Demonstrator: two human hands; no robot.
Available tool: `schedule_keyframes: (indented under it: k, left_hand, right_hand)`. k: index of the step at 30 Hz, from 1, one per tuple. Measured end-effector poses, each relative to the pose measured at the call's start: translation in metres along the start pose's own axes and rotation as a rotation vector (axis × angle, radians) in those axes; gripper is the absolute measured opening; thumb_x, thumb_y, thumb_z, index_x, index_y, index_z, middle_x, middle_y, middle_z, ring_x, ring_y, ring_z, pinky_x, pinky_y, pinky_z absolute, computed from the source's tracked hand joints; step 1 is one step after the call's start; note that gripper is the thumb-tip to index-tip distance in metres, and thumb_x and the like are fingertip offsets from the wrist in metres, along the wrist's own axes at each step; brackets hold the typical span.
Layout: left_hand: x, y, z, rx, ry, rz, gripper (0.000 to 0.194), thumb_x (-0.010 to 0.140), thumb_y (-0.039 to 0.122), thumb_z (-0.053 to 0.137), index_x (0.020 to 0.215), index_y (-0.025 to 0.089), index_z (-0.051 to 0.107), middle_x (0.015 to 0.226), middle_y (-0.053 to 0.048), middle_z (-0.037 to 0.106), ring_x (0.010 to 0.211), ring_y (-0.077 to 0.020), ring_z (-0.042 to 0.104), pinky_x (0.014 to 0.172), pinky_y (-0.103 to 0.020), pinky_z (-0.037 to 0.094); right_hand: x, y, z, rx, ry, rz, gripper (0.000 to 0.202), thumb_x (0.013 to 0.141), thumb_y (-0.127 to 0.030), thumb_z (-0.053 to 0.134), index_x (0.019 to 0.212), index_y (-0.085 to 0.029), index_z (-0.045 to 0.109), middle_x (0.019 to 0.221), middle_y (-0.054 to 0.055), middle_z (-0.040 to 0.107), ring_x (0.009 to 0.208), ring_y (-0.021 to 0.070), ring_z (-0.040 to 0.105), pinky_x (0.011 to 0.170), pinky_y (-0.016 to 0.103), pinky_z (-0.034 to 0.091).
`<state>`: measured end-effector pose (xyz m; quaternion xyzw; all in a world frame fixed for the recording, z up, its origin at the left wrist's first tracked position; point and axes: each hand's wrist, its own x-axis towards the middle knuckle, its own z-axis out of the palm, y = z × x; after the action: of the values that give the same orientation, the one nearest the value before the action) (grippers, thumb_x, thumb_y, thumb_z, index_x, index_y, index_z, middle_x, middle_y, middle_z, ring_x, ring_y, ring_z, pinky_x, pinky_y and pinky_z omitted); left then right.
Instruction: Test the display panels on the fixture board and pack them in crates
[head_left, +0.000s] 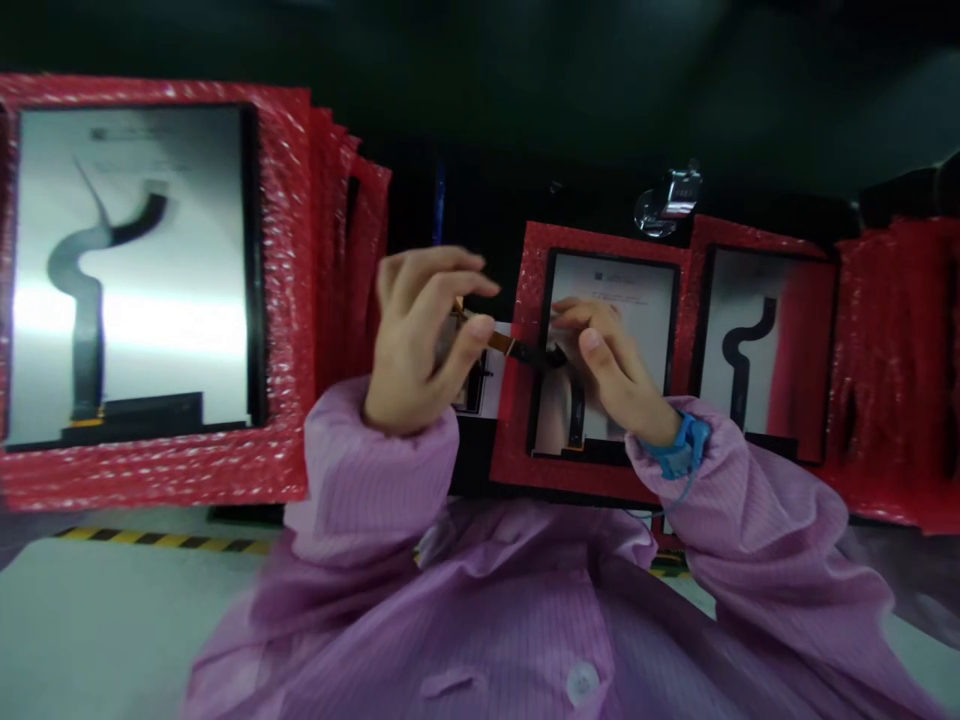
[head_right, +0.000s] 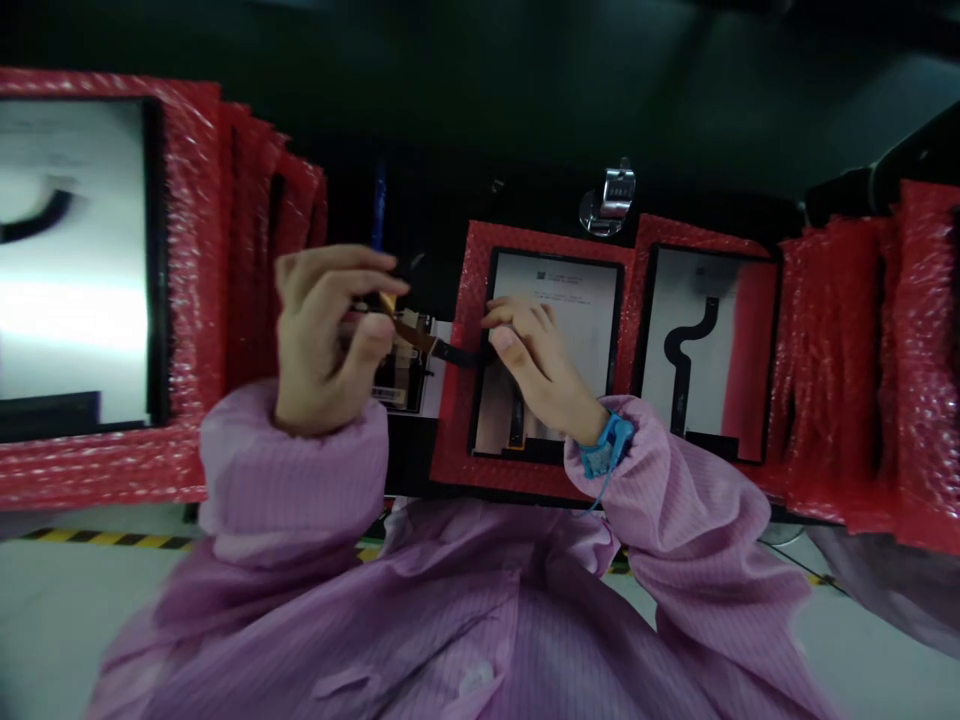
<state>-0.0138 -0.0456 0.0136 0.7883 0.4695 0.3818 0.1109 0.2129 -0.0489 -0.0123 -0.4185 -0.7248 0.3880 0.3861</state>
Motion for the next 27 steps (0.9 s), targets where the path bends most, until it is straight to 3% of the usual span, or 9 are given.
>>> schedule_keyframes:
  k: [3,6,9,15,21,24,27]
  left_hand:
    - [-0.041,0.012,-0.001,0.172,0.078,-0.115,0.015,0.100,0.021,0.046,0.098,0.020,0.061,0.094,-0.007,0.067,0.093,-0.0216,0.061,0.087,-0.039,0.048]
    - [-0.080,0.018,0.010,0.299,-0.069,-0.212,0.022,0.099,0.019,0.045,0.113,0.019,0.062,0.089,-0.008,0.065,0.084,-0.0234,0.060,0.075,-0.037,0.049]
    - [-0.101,0.016,0.019,0.384,-0.145,-0.231,0.032,0.098,0.020,0.047,0.126,0.017,0.062,0.085,-0.008,0.062,0.078,-0.0246,0.059,0.073,-0.038,0.048]
    - [-0.103,0.011,0.020,0.475,-0.190,-0.145,0.038,0.097,0.017,0.046,0.128,0.023,0.067,0.086,-0.008,0.058,0.077,-0.0230,0.057,0.071,-0.036,0.047]
    - [-0.102,0.010,0.020,0.511,-0.234,-0.161,0.039,0.098,0.020,0.044,0.129,0.020,0.067,0.083,-0.009,0.058,0.076,-0.0241,0.055,0.070,-0.037,0.048]
    - [-0.102,0.013,0.020,0.462,-0.190,-0.178,0.037,0.099,0.021,0.045,0.129,0.021,0.066,0.083,-0.007,0.058,0.076,-0.0223,0.058,0.074,-0.036,0.051]
    - [-0.102,0.026,0.022,0.316,-0.079,-0.180,0.037,0.098,0.017,0.047,0.130,0.024,0.064,0.091,-0.007,0.061,0.084,-0.0216,0.062,0.080,-0.035,0.053]
  right_hand:
    - [-0.001,0.003,0.002,0.049,0.101,0.033,0.035,0.106,-0.047,0.035,0.109,-0.024,0.061,0.118,0.007,0.063,0.119,0.0193,0.056,0.107,0.043,0.042]
    - [-0.001,0.005,0.004,0.033,0.137,0.047,0.033,0.105,-0.045,0.037,0.105,-0.024,0.062,0.115,0.007,0.064,0.117,0.0192,0.057,0.106,0.042,0.043]
    - [-0.001,0.005,0.004,0.009,0.159,0.041,0.032,0.105,-0.044,0.037,0.104,-0.024,0.062,0.113,0.007,0.065,0.115,0.0190,0.058,0.106,0.042,0.043]
    - [-0.003,0.003,0.003,-0.049,0.182,0.026,0.031,0.105,-0.043,0.037,0.104,-0.024,0.062,0.113,0.007,0.065,0.113,0.0193,0.058,0.104,0.042,0.042]
    - [0.000,0.000,-0.002,-0.115,0.218,0.006,0.031,0.105,-0.042,0.035,0.104,-0.023,0.060,0.113,0.007,0.065,0.114,0.0210,0.057,0.105,0.044,0.042]
    - [-0.009,-0.009,-0.014,-0.218,0.259,0.043,0.026,0.103,-0.040,0.041,0.109,-0.023,0.060,0.114,0.007,0.064,0.113,0.0230,0.056,0.101,0.044,0.045]
    - [-0.037,-0.019,-0.028,-0.396,0.364,0.176,0.022,0.099,-0.035,0.049,0.115,-0.023,0.059,0.115,0.009,0.062,0.110,0.0265,0.054,0.099,0.048,0.046]
